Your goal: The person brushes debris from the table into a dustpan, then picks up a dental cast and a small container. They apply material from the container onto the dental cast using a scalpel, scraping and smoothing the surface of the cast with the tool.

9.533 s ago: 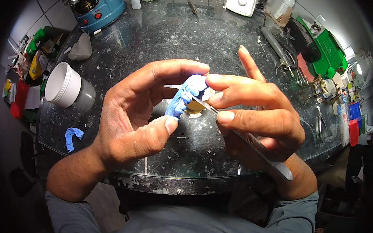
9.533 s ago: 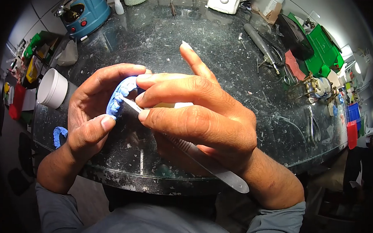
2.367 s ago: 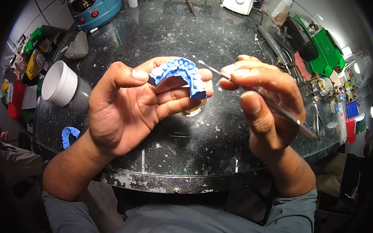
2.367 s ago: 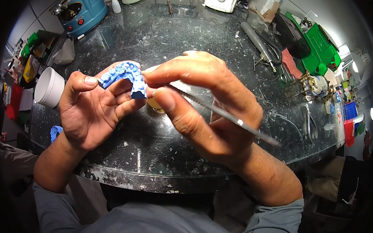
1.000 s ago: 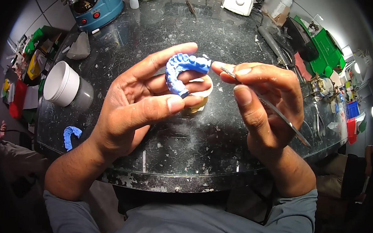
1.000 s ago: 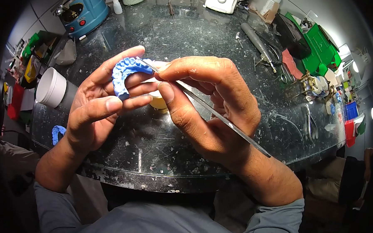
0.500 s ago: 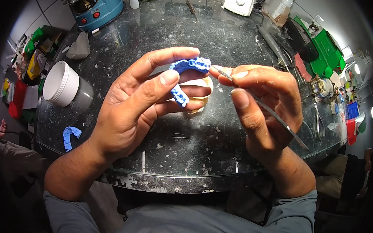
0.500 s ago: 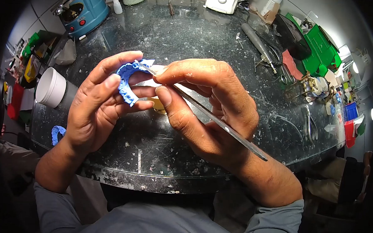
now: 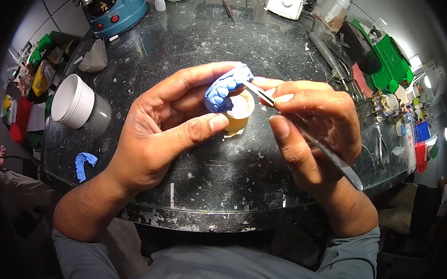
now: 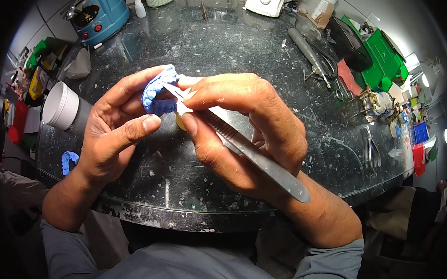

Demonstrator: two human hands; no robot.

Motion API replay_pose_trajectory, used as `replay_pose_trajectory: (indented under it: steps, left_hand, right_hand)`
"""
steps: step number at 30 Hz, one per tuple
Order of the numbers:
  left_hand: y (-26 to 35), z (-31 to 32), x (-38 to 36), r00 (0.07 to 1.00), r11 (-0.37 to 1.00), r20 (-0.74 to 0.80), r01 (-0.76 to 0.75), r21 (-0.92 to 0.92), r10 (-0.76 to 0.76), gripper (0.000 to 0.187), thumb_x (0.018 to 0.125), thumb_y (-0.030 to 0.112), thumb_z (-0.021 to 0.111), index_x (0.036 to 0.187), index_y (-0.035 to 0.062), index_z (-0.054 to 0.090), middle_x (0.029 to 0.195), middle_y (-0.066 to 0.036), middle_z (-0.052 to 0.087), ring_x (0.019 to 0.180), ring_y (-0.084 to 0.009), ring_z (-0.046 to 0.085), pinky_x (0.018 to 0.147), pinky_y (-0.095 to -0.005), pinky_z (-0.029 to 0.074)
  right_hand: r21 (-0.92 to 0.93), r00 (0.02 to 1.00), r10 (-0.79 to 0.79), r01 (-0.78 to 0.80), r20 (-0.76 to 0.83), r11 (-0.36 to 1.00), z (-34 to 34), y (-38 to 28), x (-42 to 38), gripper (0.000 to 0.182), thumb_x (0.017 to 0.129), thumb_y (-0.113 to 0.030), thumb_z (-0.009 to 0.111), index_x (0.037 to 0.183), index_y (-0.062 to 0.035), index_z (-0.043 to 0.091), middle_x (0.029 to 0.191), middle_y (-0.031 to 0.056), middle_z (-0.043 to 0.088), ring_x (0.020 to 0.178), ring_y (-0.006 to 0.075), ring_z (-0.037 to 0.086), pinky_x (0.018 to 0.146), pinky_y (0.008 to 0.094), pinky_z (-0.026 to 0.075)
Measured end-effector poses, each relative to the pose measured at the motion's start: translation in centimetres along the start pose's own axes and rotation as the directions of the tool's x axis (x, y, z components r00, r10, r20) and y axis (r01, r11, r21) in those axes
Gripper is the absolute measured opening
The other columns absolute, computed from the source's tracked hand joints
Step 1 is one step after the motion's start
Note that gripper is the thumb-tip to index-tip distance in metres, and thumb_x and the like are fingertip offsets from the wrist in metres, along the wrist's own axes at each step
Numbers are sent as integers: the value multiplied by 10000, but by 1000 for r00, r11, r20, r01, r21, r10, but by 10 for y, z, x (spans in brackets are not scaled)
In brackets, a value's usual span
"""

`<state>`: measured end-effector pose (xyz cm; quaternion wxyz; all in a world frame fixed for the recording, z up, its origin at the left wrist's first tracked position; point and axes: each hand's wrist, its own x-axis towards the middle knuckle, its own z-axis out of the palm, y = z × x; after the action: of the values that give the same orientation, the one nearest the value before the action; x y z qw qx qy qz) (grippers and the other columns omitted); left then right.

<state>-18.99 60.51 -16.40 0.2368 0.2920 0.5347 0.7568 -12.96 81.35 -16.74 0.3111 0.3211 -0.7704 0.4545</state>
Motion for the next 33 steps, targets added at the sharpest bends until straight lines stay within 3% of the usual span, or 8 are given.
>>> replay_pose_trajectory:
  steps: [8,14,20,33]
  left_hand:
    - [6,3,-4,995,994,-13,94,-51,-95,636,831,-20,626,1395,-39,333,1263,-194,591,1190,-212,563,1034,-337,422]
    - [4,1,-4,996,990,11,92,-107,-91,649,829,-15,637,1394,-40,319,1245,-194,604,1186,-209,565,1034,-334,422]
    - [5,3,-4,997,995,6,82,-60,-81,642,827,-14,640,1387,-41,326,1238,-193,607,1188,-206,563,1045,-342,414]
    - [4,3,-3,999,997,-5,53,-56,-53,613,837,3,652,1368,-38,349,1258,-205,583,1182,-221,568,1043,-351,421]
  right_hand:
    - [9,999,-17,17,27,1000,1,0,0,268,842,107,583,1078,25,488,1061,205,577,1084,359,618,963,456,496]
    - [24,1000,0,0,0,1000,3,1,-1,268,837,111,592,1070,22,492,1063,205,579,1096,356,612,968,458,491]
    - [-8,995,-95,95,40,995,1,4,1,265,832,105,600,1056,20,487,1049,207,576,1074,356,620,967,488,483]
    - [34,997,-70,69,30,997,1,4,2,244,834,81,581,1046,7,485,1011,186,575,1046,350,626,1006,530,431]
